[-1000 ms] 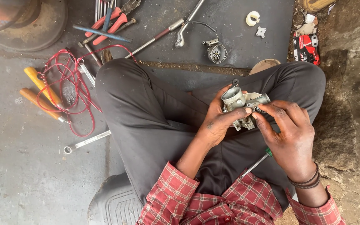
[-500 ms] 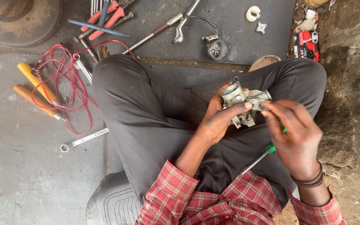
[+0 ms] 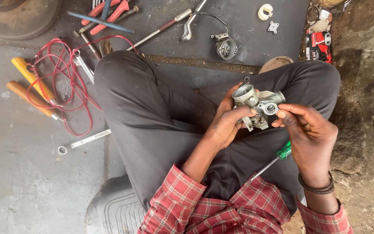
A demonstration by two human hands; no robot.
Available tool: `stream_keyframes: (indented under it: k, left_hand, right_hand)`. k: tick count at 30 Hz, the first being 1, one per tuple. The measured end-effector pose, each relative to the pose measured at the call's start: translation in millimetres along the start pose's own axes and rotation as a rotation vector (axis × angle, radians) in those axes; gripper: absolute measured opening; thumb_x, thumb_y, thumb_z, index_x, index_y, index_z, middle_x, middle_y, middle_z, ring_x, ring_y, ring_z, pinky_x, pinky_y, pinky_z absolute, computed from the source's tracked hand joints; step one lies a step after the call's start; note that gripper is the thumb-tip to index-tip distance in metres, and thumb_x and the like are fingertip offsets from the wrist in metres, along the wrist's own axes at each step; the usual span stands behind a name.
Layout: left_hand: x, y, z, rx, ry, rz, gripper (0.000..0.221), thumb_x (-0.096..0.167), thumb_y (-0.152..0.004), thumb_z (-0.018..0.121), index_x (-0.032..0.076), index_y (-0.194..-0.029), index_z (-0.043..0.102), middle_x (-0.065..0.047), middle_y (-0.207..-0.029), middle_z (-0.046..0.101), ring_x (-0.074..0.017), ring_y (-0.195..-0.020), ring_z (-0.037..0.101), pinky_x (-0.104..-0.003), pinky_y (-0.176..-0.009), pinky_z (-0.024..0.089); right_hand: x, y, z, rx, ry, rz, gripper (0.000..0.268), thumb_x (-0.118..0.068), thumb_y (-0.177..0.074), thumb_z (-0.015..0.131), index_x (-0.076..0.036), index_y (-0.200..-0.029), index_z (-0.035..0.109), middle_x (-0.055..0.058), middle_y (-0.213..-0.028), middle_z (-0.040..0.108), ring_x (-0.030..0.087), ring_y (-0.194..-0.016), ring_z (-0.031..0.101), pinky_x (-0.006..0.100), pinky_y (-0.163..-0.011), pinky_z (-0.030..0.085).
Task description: Disassembling and inspecting the components of a motorcycle carburetor.
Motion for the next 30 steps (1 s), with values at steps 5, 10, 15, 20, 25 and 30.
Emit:
stream_keyframes:
  k: [5, 10, 15, 20, 25, 30]
  left_hand:
    - [7, 2, 10, 0.075, -0.088, 0.013, 0.091, 0.014, -0.081, 0.076, 0.004, -0.158, 0.028, -0.011, -0.128, 0.062, -0.0199, -0.112, 0.064, -0.034, -0.087, 0.055]
    - [-11, -7, -1, 0.054, -0.038, 0.111, 0.088, 0.012, -0.085, 0.079, -0.001, -0.158, 0.030, -0.013, -0.128, 0.063, -0.0195, -0.116, 0.065, -0.033, -0.098, 0.055]
    - [-10, -9, -1, 0.060, -0.060, 0.149, 0.082, 0.014, -0.086, 0.080, -0.003, -0.154, 0.037, -0.011, -0.129, 0.062, -0.0185, -0.117, 0.064, -0.033, -0.099, 0.055]
    - [-8, -9, -1, 0.073, -0.098, 0.162, 0.076, 0.018, -0.087, 0.081, -0.003, -0.150, 0.042, -0.010, -0.124, 0.064, -0.0169, -0.113, 0.065, -0.032, -0.097, 0.056]
    - [-7, -9, -1, 0.089, -0.107, 0.177, 0.078, 0.020, -0.086, 0.082, -0.003, -0.149, 0.043, -0.010, -0.122, 0.064, -0.0163, -0.110, 0.066, -0.031, -0.094, 0.056]
    - [-5, -9, 1, 0.089, -0.130, 0.179, 0.081, 0.021, -0.085, 0.082, -0.004, -0.151, 0.042, -0.012, -0.120, 0.065, -0.0183, -0.108, 0.067, -0.032, -0.090, 0.058]
  right_hand:
    - [-8, 3, 13, 0.113, 0.218, -0.180, 0.015, 0.004, -0.104, 0.073, 0.002, -0.118, 0.071, 0.008, -0.106, 0.070, 0.009, -0.085, 0.069, 0.021, -0.069, 0.052]
    - [-11, 7, 23, 0.174, 0.337, -0.234, 0.010, 0.003, -0.106, 0.074, 0.001, -0.115, 0.070, 0.007, -0.105, 0.068, 0.007, -0.077, 0.064, 0.019, -0.064, 0.049]
    - [-5, 9, 29, 0.221, 0.394, -0.287, 0.011, 0.002, -0.107, 0.076, 0.000, -0.116, 0.070, 0.006, -0.104, 0.064, 0.006, -0.081, 0.061, 0.019, -0.068, 0.050]
    - [-6, 7, 33, 0.214, 0.231, -0.187, 0.007, 0.001, -0.107, 0.074, 0.000, -0.112, 0.068, 0.004, -0.110, 0.063, 0.003, -0.079, 0.062, 0.020, -0.069, 0.048]
    - [1, 4, 34, 0.203, 0.183, -0.152, 0.009, 0.001, -0.107, 0.071, 0.003, -0.114, 0.065, 0.005, -0.108, 0.064, 0.006, -0.086, 0.065, 0.019, -0.073, 0.052]
    - [4, 4, 36, 0.184, 0.074, -0.113, 0.012, 0.000, -0.108, 0.068, 0.004, -0.118, 0.060, 0.005, -0.105, 0.067, 0.008, -0.091, 0.069, 0.019, -0.081, 0.057]
Point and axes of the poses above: each hand's wrist, its own y-axis away from the middle knuckle, its own z-axis out of the palm, x = y × z, the point moved 1 cm from there along -y, towards the middle knuckle
